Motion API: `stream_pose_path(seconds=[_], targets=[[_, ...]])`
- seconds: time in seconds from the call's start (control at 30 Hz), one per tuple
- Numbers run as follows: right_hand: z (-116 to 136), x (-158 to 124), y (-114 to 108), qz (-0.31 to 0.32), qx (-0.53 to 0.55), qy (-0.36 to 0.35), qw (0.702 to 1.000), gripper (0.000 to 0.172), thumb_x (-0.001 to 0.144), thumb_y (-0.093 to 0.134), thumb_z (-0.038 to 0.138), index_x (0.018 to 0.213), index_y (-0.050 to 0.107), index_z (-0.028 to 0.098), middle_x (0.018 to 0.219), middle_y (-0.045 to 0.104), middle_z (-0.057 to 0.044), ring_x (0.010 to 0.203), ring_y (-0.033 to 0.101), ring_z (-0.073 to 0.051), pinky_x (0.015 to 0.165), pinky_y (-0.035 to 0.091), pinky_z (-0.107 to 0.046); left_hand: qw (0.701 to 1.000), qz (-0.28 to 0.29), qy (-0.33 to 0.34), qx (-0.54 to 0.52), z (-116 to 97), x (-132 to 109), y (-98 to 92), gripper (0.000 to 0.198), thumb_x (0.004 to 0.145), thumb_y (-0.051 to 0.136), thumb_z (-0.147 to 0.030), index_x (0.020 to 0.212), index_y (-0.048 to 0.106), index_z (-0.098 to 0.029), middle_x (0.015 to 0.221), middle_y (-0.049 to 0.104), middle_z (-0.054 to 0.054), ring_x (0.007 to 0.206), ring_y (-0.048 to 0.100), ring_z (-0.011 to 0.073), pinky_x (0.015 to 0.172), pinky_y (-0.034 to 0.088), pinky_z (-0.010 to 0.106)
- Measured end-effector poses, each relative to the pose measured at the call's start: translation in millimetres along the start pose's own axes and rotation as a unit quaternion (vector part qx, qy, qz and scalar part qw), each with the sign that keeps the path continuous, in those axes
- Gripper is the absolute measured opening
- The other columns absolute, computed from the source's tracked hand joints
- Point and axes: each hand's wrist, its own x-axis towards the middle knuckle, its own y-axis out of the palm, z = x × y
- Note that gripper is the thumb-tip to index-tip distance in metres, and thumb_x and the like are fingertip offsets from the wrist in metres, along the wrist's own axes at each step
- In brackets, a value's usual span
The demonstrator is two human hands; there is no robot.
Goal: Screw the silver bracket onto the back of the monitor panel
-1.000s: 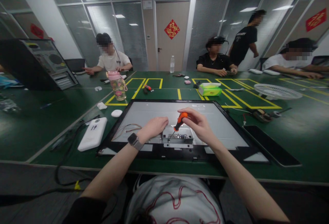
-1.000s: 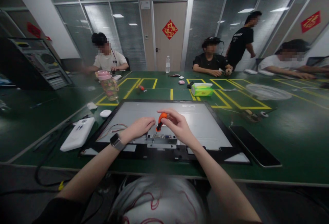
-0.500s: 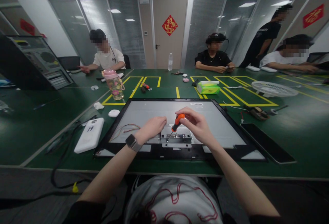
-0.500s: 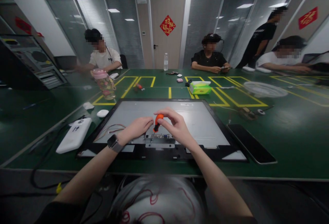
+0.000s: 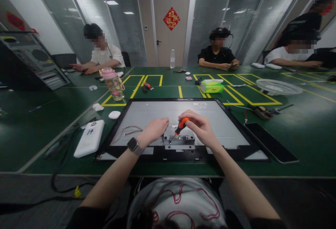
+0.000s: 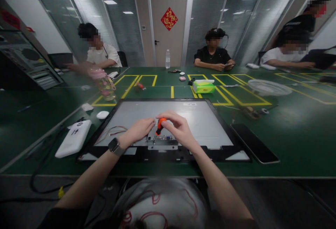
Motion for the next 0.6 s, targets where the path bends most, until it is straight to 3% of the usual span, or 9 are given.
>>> stream_pose_path(seconds=[0.43, 0.6], targets=[[-1.2, -0.1, 1.5, -0.010, 0.001, 0.013, 1.000, 0.019, 0.091, 0.064, 0.035, 0.105, 0.074, 0.028, 0.095, 0.069, -0.005, 0.092, 0.063, -0.020, 0.080, 0.051, -0.036, 1.000, 0.003, 0.010, 0.003, -0.1, 0.7, -0.3, 0.034, 0.102, 0.025, -0.029, 0.097, 0.057, -0.018, 0.094, 0.068, 0.008, 0.085, 0.065, 0.0221, 0.074, 0.047, 0.031], [1.2, -0.3, 5.5, -0.012, -0.022, 0.029, 0.999, 0.028, 0.098, 0.051, 0.037, 0.119, 0.068, 0.029, 0.099, 0.069, -0.005, 0.091, 0.064, -0.020, 0.086, 0.051, -0.038, 1.000, 0.008, 0.007, -0.013, -0.3, 0.7, -1.1, 0.034, 0.102, 0.026, -0.029, 0.099, 0.057, -0.018, 0.097, 0.069, 0.009, 0.088, 0.065, 0.0229, 0.078, 0.047, 0.033]])
